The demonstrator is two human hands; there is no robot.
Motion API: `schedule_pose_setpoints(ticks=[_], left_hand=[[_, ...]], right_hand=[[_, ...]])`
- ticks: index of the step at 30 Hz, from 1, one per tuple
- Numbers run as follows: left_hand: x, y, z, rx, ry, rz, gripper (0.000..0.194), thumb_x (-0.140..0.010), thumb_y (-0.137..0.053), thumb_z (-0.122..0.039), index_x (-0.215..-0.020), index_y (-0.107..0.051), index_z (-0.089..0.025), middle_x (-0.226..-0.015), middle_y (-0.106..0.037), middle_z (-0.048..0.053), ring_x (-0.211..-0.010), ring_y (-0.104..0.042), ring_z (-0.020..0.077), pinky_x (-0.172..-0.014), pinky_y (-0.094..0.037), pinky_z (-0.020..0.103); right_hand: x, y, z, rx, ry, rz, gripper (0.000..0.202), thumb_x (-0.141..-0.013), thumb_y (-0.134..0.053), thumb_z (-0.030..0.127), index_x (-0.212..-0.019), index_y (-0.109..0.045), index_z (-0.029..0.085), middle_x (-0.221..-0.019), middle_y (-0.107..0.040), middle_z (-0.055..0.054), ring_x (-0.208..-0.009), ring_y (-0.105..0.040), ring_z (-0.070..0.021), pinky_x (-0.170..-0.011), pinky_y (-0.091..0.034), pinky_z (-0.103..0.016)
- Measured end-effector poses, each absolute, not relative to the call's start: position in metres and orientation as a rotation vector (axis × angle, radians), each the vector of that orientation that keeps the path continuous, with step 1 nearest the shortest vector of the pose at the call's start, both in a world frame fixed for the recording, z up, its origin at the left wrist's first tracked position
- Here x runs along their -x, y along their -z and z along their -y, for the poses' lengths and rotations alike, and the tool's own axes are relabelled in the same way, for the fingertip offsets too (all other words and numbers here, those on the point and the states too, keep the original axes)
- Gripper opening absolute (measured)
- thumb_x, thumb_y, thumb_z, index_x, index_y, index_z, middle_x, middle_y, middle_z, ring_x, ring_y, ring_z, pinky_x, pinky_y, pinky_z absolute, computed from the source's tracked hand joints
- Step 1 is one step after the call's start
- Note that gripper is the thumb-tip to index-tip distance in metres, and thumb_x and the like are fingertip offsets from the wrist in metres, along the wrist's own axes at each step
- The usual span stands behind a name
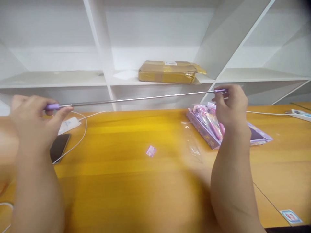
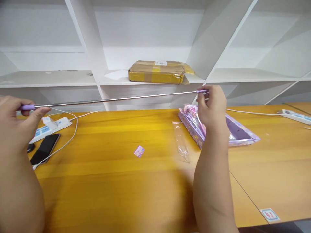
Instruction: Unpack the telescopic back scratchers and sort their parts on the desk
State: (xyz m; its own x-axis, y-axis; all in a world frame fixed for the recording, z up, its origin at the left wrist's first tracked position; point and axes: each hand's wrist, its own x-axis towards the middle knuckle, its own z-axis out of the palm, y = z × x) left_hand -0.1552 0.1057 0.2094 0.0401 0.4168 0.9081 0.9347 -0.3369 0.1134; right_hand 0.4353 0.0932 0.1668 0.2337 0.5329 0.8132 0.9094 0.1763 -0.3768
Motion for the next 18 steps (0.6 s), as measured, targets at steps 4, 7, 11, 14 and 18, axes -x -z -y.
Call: schedule_pose_setpoints(ticks=[4, 7, 11, 14, 18], left_hand=[[0.161, -0.212, -0.103, 1.856, 1.239, 1.275, 0.038, -0.083, -0.078, -0.059, -0.079, -0.064, -0.024, -0.071, -0.06, 0.002, -0.082, -0.048, 0.0231, -0.084, -0.042, 0.037], [0.16, -0.212, -0.102, 1.856, 1.235, 1.225, 0.036, -0.085, -0.077, -0.059, -0.08, -0.067, -0.025, -0.071, -0.06, 0.002, -0.08, -0.046, 0.0221, -0.082, -0.042, 0.036], [0.155, -0.209, -0.104, 1.868, 1.223, 1.183, 0.033, -0.089, -0.074, -0.057, -0.081, -0.071, -0.025, -0.069, -0.059, 0.002, -0.077, -0.045, 0.0215, -0.079, -0.04, 0.035], [0.149, -0.207, -0.106, 1.876, 1.227, 1.126, 0.031, -0.089, -0.074, -0.054, -0.079, -0.073, -0.025, -0.067, -0.059, 0.001, -0.073, -0.045, 0.0204, -0.075, -0.039, 0.035], [0.143, -0.207, -0.106, 1.842, 1.239, 1.06, 0.028, -0.087, -0.077, -0.051, -0.078, -0.073, -0.025, -0.065, -0.059, 0.0, -0.068, -0.045, 0.0187, -0.075, -0.039, 0.035]], right_hand=[[-0.433, -0.169, -0.092, 1.48, 0.532, 1.447, 0.021, -0.097, -0.051, 0.015, -0.106, -0.069, 0.021, -0.108, -0.067, -0.011, -0.076, -0.066, -0.0165, -0.087, -0.052, -0.035], [-0.434, -0.168, -0.093, 1.493, 0.532, 1.45, 0.019, -0.096, -0.053, 0.015, -0.104, -0.069, 0.02, -0.109, -0.067, -0.014, -0.074, -0.067, -0.0164, -0.084, -0.053, -0.034], [-0.441, -0.163, -0.096, 1.463, 0.517, 1.474, 0.018, -0.099, -0.052, 0.018, -0.106, -0.068, 0.018, -0.115, -0.064, -0.017, -0.07, -0.069, -0.0157, -0.071, -0.053, -0.031], [-0.448, -0.159, -0.098, 1.451, 0.526, 1.502, 0.02, -0.099, -0.048, 0.017, -0.105, -0.068, 0.018, -0.116, -0.062, -0.016, -0.071, -0.07, -0.0157, -0.067, -0.052, -0.03], [-0.454, -0.154, -0.103, 1.494, 0.535, 1.486, 0.021, -0.099, -0.046, 0.015, -0.105, -0.066, 0.017, -0.117, -0.06, -0.015, -0.069, -0.067, -0.0141, -0.068, -0.054, -0.032]])
